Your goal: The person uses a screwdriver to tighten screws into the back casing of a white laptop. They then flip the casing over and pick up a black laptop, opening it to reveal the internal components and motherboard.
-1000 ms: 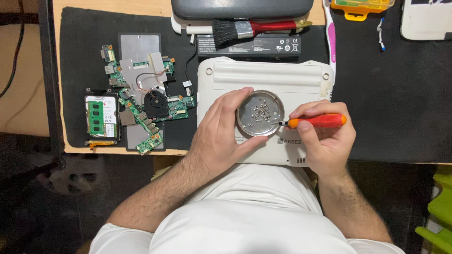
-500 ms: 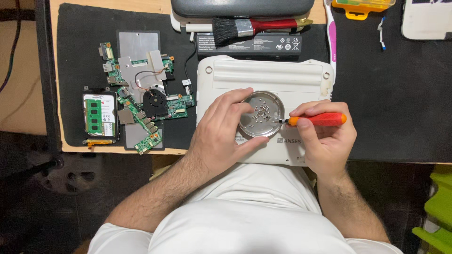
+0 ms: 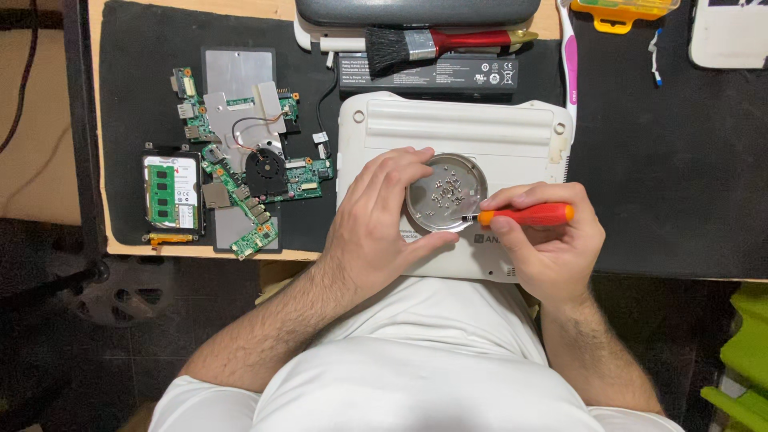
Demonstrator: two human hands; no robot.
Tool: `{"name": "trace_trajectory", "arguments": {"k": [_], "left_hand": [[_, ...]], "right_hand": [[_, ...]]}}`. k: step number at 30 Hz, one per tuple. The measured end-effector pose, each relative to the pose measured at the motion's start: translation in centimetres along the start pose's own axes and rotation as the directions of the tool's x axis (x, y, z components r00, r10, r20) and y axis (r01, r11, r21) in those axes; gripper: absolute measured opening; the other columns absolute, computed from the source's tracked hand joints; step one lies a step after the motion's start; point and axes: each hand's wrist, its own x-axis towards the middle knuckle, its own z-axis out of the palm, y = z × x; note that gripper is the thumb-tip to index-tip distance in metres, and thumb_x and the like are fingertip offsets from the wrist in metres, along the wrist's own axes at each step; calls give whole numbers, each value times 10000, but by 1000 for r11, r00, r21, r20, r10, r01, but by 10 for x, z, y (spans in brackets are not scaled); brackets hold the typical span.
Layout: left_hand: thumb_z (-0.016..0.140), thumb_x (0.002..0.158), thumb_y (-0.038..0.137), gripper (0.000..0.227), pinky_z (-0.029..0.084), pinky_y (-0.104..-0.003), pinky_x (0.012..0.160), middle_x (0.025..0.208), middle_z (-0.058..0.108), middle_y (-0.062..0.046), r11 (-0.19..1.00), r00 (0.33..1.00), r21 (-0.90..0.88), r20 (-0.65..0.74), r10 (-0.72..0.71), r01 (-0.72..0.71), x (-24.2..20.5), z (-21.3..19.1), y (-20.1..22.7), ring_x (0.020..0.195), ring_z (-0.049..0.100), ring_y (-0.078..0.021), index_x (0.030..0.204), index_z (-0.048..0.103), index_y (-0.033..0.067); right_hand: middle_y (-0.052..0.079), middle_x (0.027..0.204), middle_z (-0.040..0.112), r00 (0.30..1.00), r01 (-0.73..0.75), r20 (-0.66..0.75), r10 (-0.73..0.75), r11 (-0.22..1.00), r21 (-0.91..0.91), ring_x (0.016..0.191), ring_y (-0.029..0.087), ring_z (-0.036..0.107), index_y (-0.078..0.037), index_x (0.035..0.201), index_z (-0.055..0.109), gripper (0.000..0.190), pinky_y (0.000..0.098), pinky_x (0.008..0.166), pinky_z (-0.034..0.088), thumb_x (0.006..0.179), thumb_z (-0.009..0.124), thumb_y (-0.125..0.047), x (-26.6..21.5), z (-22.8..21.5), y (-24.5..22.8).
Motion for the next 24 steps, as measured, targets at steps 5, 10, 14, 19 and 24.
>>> {"name": "trace_trajectory", "arguments": {"k": [5,10,14,19,24], "left_hand": [[1026,948,557,847,572,-595,1330,1609,728,-127,999,1000,-26,3,-23,23,0,-1,-3,1581,687,-386,1532,627,91],[1037,923,593,888,574,-578,1326,1615,740,-99,999,1000,-29,12,-26,27,-1,-1,-3,1579,689,-369,1542,628,105],[1080,888,570,914,563,-590,1334,1573,753,-88,999,1000,-29,6,-26,27,-2,2,-4,1543,704,-374,1539,635,110],[1097,870,583,932,548,-584,1347,1566,760,-74,1000,1000,-9,1,-9,9,-4,5,-7,1535,705,-369,1538,644,118],[1089,894,551,901,535,-607,1357,1555,755,-86,1000,1000,-3,4,-1,1,-4,4,-5,1531,702,-392,1542,641,112]], "right_hand": [[270,1079,850,1000,-11,8,11,1000,9,964,264,846,15,1213,606,273,376,878,685,1123,863,-11,-2,-3,3],[274,1098,863,999,23,24,-23,1000,-20,980,267,839,24,1199,610,281,382,878,674,1122,877,-22,0,-1,0],[223,1052,915,996,76,63,-70,993,-94,939,282,889,-12,1152,667,276,402,899,682,1079,932,-40,2,0,-6],[205,1066,944,991,89,110,-75,988,-123,961,301,925,-31,1141,695,274,418,903,689,1045,951,-9,3,3,-13],[190,1063,953,984,112,157,-88,983,-146,958,335,943,-35,1143,721,274,447,916,707,1019,956,30,7,7,-18]]}}
